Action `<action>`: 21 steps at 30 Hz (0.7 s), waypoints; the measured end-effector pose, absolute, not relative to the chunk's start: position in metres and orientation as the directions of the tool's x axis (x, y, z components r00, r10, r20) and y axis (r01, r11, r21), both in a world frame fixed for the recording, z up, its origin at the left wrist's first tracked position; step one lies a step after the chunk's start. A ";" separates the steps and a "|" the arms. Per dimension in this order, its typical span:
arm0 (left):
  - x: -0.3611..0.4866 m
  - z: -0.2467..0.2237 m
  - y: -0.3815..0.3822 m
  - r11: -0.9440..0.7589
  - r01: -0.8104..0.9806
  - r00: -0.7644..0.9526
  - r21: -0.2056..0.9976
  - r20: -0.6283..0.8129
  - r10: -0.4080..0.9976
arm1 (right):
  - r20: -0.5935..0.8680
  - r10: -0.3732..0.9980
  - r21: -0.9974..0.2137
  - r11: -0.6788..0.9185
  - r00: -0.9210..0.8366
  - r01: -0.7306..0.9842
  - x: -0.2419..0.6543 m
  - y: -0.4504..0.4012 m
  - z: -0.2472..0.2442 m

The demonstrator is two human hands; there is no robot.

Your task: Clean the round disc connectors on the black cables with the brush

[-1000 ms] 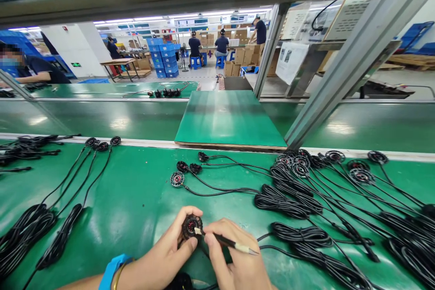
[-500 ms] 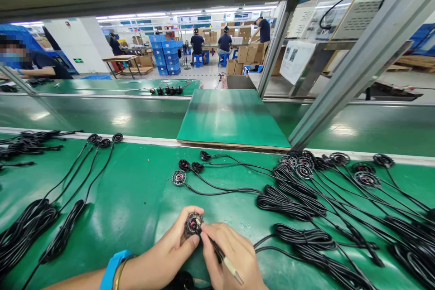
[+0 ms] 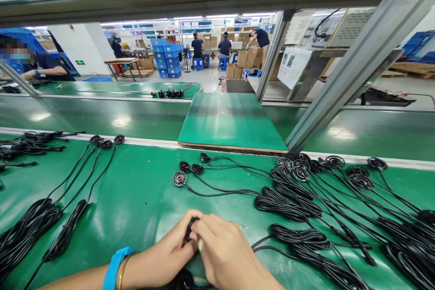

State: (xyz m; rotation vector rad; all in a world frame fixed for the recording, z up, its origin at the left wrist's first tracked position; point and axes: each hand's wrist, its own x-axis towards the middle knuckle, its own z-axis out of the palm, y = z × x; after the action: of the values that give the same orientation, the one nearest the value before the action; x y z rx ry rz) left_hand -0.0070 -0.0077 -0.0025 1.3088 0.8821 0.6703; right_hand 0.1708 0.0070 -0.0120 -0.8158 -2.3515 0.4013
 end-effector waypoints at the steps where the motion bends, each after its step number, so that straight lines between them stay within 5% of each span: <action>1: -0.007 -0.003 -0.007 0.178 0.038 0.513 0.983 -0.172 0.841 | 0.450 0.684 -0.509 0.725 -0.574 0.464 0.169 0.006 -0.012; 4: -0.007 -0.003 -0.006 0.251 0.016 0.500 0.968 -0.225 0.836 | 0.450 0.794 -0.661 0.604 -0.409 0.445 0.169 0.001 -0.013; 8: -0.008 -0.004 -0.004 0.270 0.009 0.516 0.963 -0.236 0.824 | 0.502 0.799 -0.676 0.602 -0.332 0.426 0.174 -0.002 -0.021; 18: -0.010 -0.001 -0.005 0.252 0.025 0.535 0.967 -0.226 0.814 | 0.399 0.821 -0.743 0.551 -0.409 0.381 0.175 0.002 -0.023; 21: -0.010 -0.003 -0.005 0.240 0.046 0.544 0.970 -0.226 0.808 | 0.399 0.686 -0.612 0.693 -0.608 0.381 0.178 0.007 -0.020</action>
State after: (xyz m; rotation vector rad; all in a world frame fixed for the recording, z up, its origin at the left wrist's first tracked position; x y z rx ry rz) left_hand -0.0099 -0.0051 -0.0034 1.2324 0.8699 0.6235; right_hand 0.1781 0.0067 -0.0196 -0.8127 -2.2735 0.6335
